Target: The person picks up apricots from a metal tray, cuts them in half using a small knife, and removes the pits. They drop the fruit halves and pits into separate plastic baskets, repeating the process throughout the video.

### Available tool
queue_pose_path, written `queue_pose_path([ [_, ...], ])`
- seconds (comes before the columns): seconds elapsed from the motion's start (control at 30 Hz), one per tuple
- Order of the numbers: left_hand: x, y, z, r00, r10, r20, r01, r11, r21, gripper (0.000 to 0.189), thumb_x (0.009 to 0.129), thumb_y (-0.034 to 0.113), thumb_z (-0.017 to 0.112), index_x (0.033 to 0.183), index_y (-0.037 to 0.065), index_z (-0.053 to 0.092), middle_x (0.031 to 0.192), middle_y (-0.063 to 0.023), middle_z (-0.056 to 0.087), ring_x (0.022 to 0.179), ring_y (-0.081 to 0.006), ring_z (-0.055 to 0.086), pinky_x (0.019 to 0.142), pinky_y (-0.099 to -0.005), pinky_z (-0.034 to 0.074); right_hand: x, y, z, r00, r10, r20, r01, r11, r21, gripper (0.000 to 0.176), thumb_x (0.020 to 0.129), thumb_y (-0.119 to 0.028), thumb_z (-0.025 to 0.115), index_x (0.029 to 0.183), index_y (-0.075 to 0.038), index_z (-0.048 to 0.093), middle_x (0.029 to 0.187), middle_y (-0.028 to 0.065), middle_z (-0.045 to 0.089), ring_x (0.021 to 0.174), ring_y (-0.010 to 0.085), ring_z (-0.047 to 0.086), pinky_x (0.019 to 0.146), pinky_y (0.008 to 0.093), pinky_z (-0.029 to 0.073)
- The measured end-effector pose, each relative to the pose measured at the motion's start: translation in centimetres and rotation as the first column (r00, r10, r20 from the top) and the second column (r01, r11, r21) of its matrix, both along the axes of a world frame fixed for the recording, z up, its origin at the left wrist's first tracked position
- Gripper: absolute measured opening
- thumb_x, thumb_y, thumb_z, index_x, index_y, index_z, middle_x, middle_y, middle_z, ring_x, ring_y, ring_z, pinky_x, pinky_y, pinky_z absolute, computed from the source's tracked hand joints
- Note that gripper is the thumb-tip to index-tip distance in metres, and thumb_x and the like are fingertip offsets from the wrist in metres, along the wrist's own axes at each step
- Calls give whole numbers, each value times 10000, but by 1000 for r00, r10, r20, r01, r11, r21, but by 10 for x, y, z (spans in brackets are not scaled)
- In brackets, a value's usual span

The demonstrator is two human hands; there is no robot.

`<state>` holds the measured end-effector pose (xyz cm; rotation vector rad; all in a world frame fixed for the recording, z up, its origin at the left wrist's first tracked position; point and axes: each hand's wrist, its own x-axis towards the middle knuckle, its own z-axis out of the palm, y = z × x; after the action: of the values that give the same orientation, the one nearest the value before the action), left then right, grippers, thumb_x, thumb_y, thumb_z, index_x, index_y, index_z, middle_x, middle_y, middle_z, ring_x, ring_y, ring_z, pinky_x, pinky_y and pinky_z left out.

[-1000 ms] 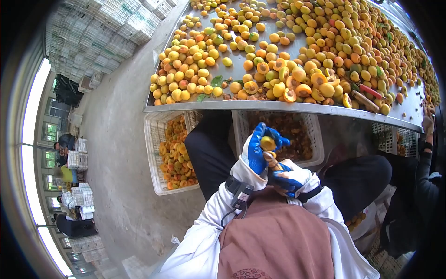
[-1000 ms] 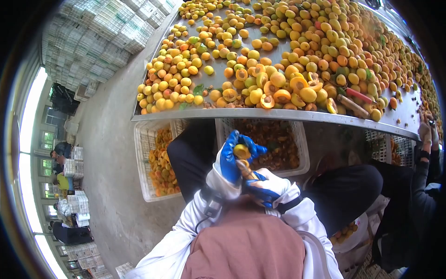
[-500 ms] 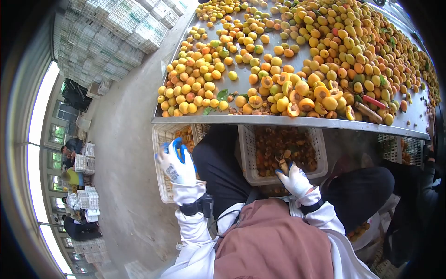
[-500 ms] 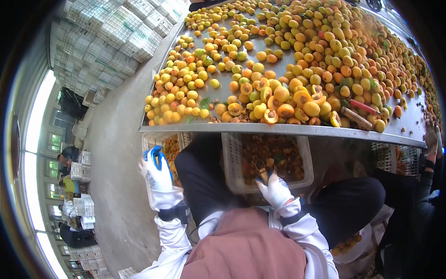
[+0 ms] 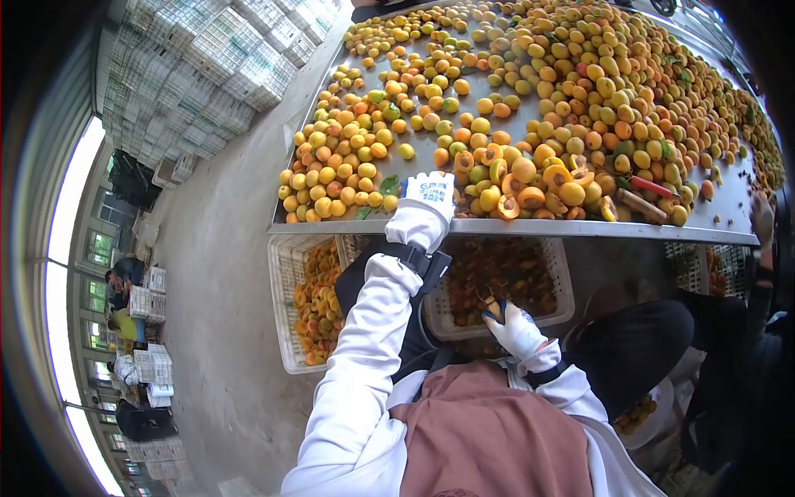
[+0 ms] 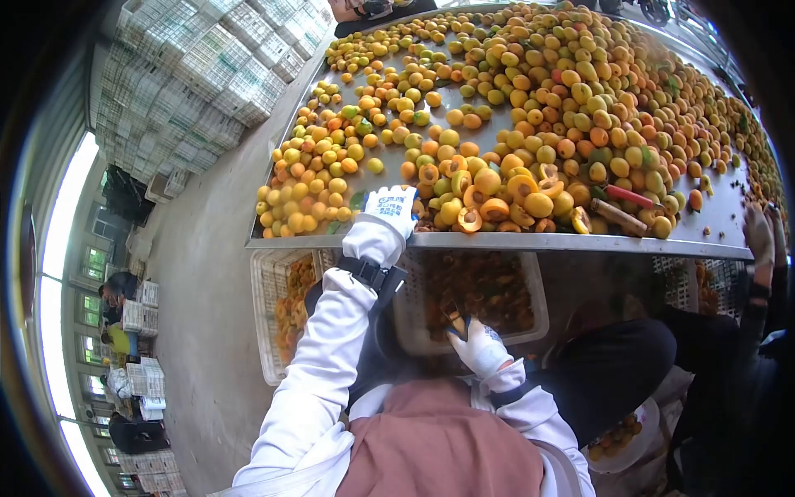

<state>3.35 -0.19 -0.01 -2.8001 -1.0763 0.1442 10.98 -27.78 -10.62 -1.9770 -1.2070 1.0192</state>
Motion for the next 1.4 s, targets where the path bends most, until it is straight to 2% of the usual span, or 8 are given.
queue_pose_path([
  [0.2, -4, -8, 11, 897, 254, 361, -189, 960, -205, 414, 819, 193, 756, 1177, 55, 600, 1140, -158, 634, 1058, -336, 632, 925, -444, 508, 3, 0, 26, 988, -68, -135, 76, 996, 49, 359, 902, -271, 700, 1076, 30, 611, 841, 246, 679, 834, 430, 671, 710, 461, 525],
  [0.27, -23, -15, 6, 489, 424, 762, 169, 811, -560, 346, 848, 127, 756, 1151, 48, 609, 1132, -132, 660, 970, -296, 668, 813, -418, 561, 2, -1, 28, 985, -91, -145, 109, 987, 121, 333, 904, -237, 697, 1089, 25, 606, 841, 236, 679, 823, 421, 675, 697, 453, 524],
  [0.33, -39, -40, 5, 4, 825, 566, 686, 410, -602, 273, 932, 115, 674, 1186, 40, 606, 1079, -109, 671, 902, -247, 687, 799, -397, 585, 1, -1, 35, 968, -87, -237, 164, 930, 329, 291, 897, -159, 690, 1103, 20, 590, 876, 227, 677, 830, 421, 676, 702, 446, 519],
  [0.4, -45, -77, 16, -144, 983, 110, 899, 177, -401, 297, 983, 131, 606, 1248, -3, 589, 983, -105, 665, 835, -210, 675, 811, -362, 583, 0, -2, 39, 951, -77, -300, 178, 929, 324, 282, 893, -131, 686, 1110, 18, 586, 896, 225, 676, 841, 421, 676, 711, 438, 518],
  [0.53, -48, -100, -24, 75, 996, 45, 966, -62, -251, 398, 956, 238, 612, 1248, -31, 587, 971, -114, 652, 781, -209, 596, 734, -334, 505, -1, -3, 58, 940, -47, -338, 177, 913, 367, 299, 890, -82, 670, 1159, 8, 578, 946, 207, 676, 882, 373, 684, 779, 391, 522],
  [0.9, -38, -163, -45, 94, 996, 6, 776, -69, -627, 444, 1033, 460, 503, 1210, 73, 630, 1062, -92, 678, 825, -238, 675, 773, -394, 583, -8, -3, 54, 888, 42, -458, 101, 954, 284, 239, 940, -136, 631, 1124, 14, 611, 937, 187, 686, 868, 297, 676, 803, 378, 514],
  [0.93, -36, -166, -44, 83, 996, 27, 749, -45, -661, 483, 1030, 512, 482, 1165, 77, 643, 1075, -92, 682, 844, -227, 674, 776, -385, 584, -8, -4, 52, 892, 61, -447, 76, 956, 283, 218, 987, -136, 587, 1143, 17, 588, 924, 94, 654, 824, 150, 601, 746, 309, 500],
  [1.4, -18, -185, -44, -45, 995, 86, 725, 92, -683, 324, 1032, 390, 527, 1001, 83, 627, 918, -107, 679, 773, -240, 679, 730, -386, 593, -19, -2, 30, 823, -25, -568, 167, 966, 199, 299, 1004, -178, 557, 1210, 37, 586, 1020, 209, 703, 961, 321, 692, 838, 404, 514],
])
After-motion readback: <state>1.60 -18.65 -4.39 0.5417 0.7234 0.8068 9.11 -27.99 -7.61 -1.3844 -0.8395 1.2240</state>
